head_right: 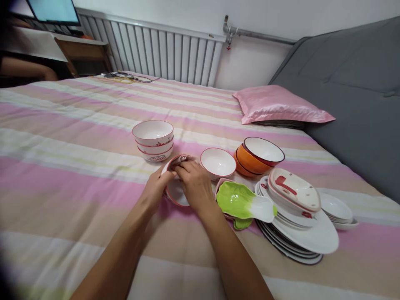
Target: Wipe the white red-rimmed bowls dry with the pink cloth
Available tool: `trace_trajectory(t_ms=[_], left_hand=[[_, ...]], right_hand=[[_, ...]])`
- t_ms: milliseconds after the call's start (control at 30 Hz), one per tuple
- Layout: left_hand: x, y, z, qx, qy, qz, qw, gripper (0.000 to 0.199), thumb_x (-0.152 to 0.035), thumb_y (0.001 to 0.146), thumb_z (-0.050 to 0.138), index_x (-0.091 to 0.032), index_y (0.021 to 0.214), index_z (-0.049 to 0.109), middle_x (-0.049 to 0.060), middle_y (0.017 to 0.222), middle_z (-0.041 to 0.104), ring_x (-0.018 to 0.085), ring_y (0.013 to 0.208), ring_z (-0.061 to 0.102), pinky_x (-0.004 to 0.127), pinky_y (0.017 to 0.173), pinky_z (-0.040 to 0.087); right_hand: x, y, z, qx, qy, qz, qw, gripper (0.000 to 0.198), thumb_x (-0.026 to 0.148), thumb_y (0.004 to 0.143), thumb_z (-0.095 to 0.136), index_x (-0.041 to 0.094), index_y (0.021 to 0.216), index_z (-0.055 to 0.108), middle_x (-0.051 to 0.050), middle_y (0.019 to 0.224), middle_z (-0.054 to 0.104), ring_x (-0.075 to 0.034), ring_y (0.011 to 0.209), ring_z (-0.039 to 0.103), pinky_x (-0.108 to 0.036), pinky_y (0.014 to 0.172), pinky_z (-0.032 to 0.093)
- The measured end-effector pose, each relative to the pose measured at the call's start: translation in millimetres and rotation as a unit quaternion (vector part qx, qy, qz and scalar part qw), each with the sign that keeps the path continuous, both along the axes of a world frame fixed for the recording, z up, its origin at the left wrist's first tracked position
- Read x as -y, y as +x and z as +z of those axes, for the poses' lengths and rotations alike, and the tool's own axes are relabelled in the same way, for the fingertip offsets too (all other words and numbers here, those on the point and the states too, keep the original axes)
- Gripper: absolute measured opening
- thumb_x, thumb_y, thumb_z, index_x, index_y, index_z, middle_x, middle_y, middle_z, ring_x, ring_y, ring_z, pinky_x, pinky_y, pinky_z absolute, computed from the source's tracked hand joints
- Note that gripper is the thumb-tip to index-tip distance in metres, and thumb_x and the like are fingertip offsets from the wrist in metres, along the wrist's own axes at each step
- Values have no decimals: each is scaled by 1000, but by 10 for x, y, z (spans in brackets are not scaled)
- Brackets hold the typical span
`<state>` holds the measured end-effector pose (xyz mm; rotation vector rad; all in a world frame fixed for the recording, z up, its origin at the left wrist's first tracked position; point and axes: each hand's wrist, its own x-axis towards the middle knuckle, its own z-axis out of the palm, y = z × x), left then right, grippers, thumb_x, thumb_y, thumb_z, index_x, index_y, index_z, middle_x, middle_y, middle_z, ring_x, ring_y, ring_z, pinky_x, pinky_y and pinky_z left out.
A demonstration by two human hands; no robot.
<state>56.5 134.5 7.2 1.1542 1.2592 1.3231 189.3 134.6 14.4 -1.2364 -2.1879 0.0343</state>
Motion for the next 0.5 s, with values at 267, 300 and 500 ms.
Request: trace_trajectory(t_ms=[267,300,500], left_hand=[[97,17,166,-249,95,12,964,50,-25,62,64,-25,111,65,4,90,71,27,80,62,35,74,46],[108,24,176,-263,120,13,957,52,-24,61,64,-25,112,64,4,92,70,26,81,63,35,75,46],[114,22,180,-195,179,37,964,57,-19,56,61,-22,114,63,5,107,69,28,96,61,36,87,45]], right_hand=[[8,-35,28,17,-91,-113,989,33,11,84,45,13,113,60,-13,110,63,-25,102,56,-32,85,44],[11,-37,38,21,-103,-123,987,34,11,83,45,13,114,59,-13,112,62,-25,103,56,-32,83,45],[90,-45,143,52,-151,-120,980,32,17,83,47,16,112,61,-14,114,63,-26,100,59,-32,75,45]])
